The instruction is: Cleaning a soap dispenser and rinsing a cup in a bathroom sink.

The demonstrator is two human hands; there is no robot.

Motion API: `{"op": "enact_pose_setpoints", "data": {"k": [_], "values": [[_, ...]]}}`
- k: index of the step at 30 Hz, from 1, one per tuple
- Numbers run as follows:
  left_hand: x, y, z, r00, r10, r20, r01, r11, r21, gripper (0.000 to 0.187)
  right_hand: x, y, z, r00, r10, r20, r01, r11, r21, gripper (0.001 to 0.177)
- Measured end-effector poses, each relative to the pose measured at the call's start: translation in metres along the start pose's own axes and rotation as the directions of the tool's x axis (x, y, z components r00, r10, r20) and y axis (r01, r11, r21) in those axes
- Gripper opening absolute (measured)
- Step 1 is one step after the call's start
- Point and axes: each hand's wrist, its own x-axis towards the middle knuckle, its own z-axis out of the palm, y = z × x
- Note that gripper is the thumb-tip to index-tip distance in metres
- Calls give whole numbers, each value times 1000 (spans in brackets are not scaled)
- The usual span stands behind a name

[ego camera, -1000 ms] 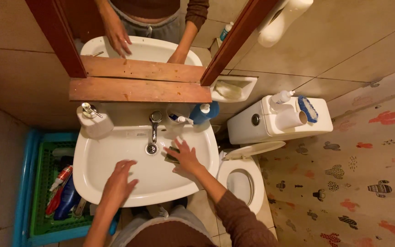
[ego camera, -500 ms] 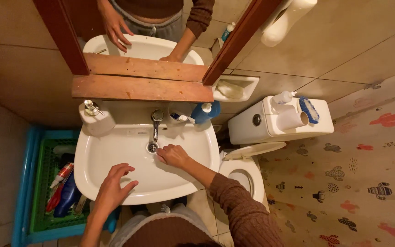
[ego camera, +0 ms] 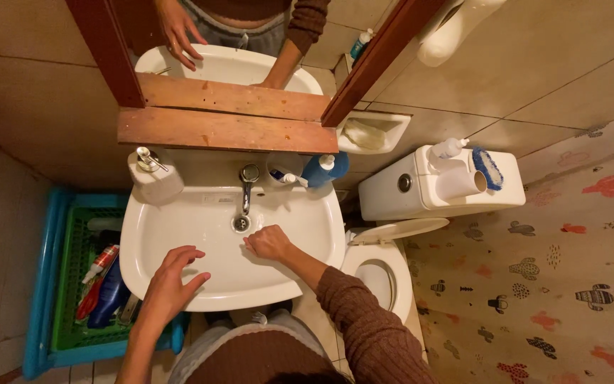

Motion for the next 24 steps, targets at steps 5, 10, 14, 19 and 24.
{"op": "enact_pose_setpoints", "data": {"k": [5, 10, 14, 19, 24], "values": [[0, 1, 2, 1000, 9, 15, -8, 1000, -28, 45, -6, 2, 10, 994, 62, 86, -67, 997, 50, 48], [2, 4, 3, 999, -13, 42, 13, 1000, -15, 45, -9, 1, 9, 981, 110, 162, -121, 991, 57, 45], [4, 1, 5, 999, -5, 36, 5, 1000, 2, 46, -10, 1, 6, 981, 123, 151, -137, 987, 89, 42], [4, 3, 5, 999, 0, 41, 0, 1000, -2, 44, -13, 0, 4, 965, 155, 209, -175, 982, 78, 44], [5, -1, 7, 999, -10, 46, 10, 1000, 3, 43, -14, 6, -5, 934, 186, 305, -222, 971, 89, 43]]}}
